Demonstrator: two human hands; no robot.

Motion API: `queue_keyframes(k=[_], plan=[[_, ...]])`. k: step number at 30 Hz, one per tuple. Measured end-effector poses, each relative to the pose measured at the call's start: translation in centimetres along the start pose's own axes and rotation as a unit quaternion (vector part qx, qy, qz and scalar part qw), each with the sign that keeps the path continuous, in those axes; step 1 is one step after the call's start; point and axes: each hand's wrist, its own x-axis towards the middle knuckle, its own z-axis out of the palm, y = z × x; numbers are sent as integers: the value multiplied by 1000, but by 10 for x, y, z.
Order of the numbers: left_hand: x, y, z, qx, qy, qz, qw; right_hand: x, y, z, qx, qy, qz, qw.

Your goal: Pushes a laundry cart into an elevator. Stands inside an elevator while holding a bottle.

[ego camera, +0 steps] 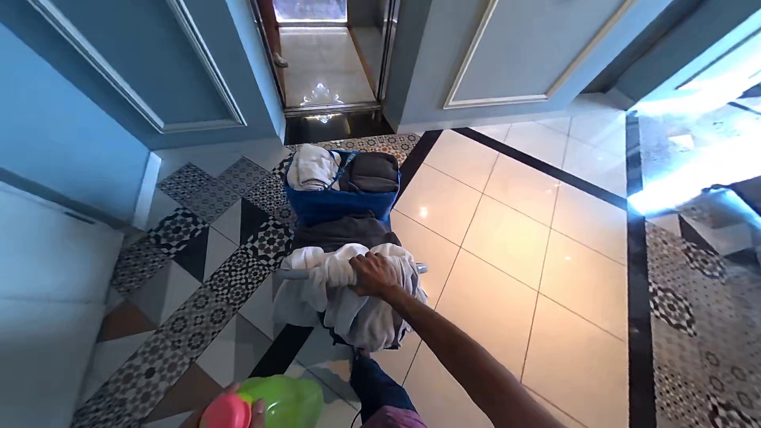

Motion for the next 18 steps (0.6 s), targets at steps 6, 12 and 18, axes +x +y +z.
queue_keyframes(k=[6, 12, 18], plan=[[93, 14, 95, -23, 26, 6, 999, 103, 70, -35, -4, 12, 3, 1000], [190, 25, 168, -51, 8, 6, 999, 220, 137, -82, -10, 5, 34, 999], [308, 19, 249, -64, -48, -4, 997, 333, 208, -116, -12, 12, 35, 999]])
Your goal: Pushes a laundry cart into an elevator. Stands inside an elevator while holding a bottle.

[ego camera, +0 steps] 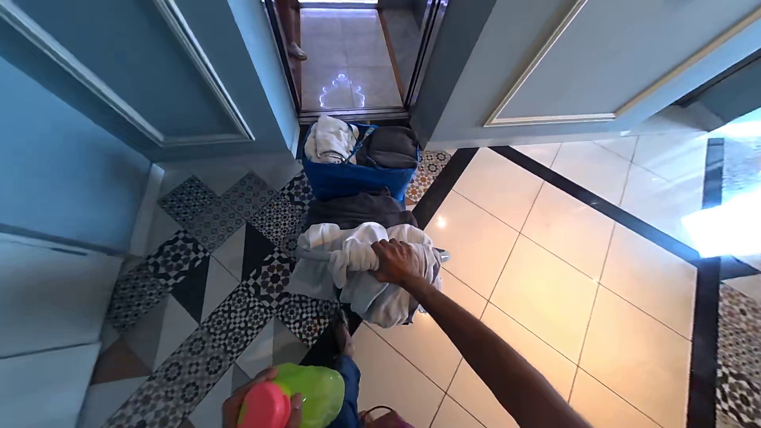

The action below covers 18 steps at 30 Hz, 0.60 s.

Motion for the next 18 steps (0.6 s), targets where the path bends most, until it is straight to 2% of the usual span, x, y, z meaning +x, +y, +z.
queue_keyframes(k=[4, 7, 10, 15, 18], plan=[[96, -6, 47, 11, -11, 30, 999, 77, 38, -11, -8, 45, -9, 999], [168, 7, 77, 7, -33, 36, 999, 128, 64, -23, -2, 35, -4, 999], [242, 12, 112, -9, -53, 76, 996, 184, 91, -41, 19, 17, 1, 1000], [356, 3, 179, 0, -79, 78, 994, 307, 148, -79, 21, 7, -3, 1000], [418, 1, 225, 16, -64, 70, 995, 378, 183, -95, 26, 16, -7, 1000]])
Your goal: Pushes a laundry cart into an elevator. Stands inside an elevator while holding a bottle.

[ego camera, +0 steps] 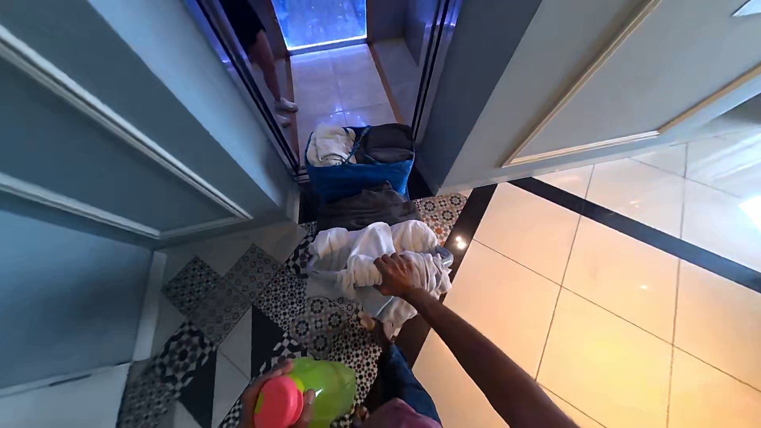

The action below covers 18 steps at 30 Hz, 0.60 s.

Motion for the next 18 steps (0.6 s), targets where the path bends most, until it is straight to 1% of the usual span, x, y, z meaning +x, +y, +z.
queue_keyframes(k=[2, 7, 10, 12, 14, 15, 18], plan=[[41, -2, 24, -1, 17, -15, 1000, 45, 23, -16, 6, -16, 4, 1000], [143, -2, 70, -16, 41, -32, 998, 158, 75, -46, 15, -22, 9, 1000], [207, -9, 94, -17, 36, -24, 999, 224, 105, -66, 19, -14, 9, 1000], [251, -17, 109, -22, 29, -27, 999, 267, 124, -83, 31, -22, 24, 999], [296, -27, 122, -23, 17, -33, 999, 312, 146, -97, 26, -4, 26, 999], [319, -33, 128, -27, 10, -33, 999, 333, 160, -101, 12, 19, 19, 1000], [392, -60, 146, -57, -6, -18, 998, 392, 188, -113, -21, 57, 19, 998]])
